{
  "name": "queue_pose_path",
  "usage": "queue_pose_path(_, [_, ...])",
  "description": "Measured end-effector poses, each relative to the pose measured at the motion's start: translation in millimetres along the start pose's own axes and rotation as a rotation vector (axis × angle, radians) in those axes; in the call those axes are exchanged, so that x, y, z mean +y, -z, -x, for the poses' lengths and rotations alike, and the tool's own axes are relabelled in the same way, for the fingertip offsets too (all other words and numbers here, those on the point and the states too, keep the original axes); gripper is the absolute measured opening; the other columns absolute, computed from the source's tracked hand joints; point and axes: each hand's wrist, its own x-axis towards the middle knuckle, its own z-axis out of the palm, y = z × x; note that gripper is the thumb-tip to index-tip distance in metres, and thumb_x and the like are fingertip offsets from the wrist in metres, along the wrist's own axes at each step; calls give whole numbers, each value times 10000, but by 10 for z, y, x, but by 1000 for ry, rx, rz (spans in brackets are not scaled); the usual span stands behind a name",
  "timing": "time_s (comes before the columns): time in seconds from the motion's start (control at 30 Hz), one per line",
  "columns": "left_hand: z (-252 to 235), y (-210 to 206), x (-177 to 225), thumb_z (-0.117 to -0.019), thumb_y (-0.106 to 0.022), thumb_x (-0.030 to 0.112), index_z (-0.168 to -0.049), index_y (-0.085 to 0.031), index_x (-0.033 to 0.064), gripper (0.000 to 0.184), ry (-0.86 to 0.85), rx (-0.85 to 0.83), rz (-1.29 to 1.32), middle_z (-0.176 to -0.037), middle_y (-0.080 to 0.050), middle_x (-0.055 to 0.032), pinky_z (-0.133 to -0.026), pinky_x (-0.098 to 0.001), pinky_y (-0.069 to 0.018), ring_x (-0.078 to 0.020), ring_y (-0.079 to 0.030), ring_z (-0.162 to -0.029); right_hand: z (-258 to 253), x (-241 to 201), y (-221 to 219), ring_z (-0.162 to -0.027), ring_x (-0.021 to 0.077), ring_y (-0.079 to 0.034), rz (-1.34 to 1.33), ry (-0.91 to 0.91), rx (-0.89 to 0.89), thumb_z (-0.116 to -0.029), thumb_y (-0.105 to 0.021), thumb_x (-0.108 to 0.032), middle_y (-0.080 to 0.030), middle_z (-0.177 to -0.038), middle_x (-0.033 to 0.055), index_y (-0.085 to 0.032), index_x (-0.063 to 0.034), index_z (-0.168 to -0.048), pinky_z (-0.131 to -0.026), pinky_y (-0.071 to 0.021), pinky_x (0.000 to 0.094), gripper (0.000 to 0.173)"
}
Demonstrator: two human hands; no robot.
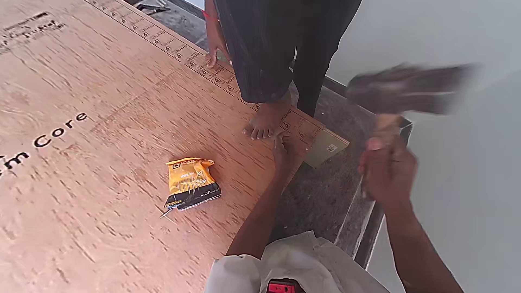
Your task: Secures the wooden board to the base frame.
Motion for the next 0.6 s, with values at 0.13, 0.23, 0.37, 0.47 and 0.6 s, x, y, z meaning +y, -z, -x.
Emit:
queue_pose_path(0.13, [49,10,57,-1023,-497,37,-1382,-484,-62,373,-4,21,-2,-1174,-676,-198,-839,-357,-570,-218,-684,-961,107,64,-230,-522,16,-578,-98,107,142,-1051,-502,-531,-576,-655,-98,-571,-170,-946,-454,-536,237,381])
queue_pose_path(0.23, [43,33,120,-1033,-506,50,-1386,-475,-71,375,18,11,-29,-1167,-680,-207,-823,-378,-565,-236,-682,-938,420,614,-531,-785,330,-689,423,-425,-500,-1087,-473,-412,-665,-863,197,-600,62,-1187,-747,-562,501,500])
queue_pose_path(0.37, [-19,78,194,-1034,-521,80,-1363,-516,-84,367,54,11,-73,-1161,-671,-237,-938,-456,-549,-303,-675,-1042,216,607,-491,-779,323,-646,429,-551,-636,-1087,-468,-435,-623,-852,182,-603,62,-1141,-739,-529,496,517])
queue_pose_path(0.47, [40,59,149,-1038,-483,69,-1382,-492,-55,365,44,5,-25,-1168,-678,-193,-887,-395,-554,-231,-677,-1002,223,363,-293,-504,107,-516,253,-213,-266,-1065,-478,-429,-505,-613,18,-604,19,-951,-498,-459,301,478])
queue_pose_path(0.6, [45,30,76,-1021,-492,34,-1377,-499,-55,367,8,19,-11,-1144,-684,-178,-859,-340,-562,-189,-678,-971,235,331,-392,-516,49,-556,73,30,45,-1073,-470,-473,-545,-632,3,-582,16,-971,-486,-521,256,513])
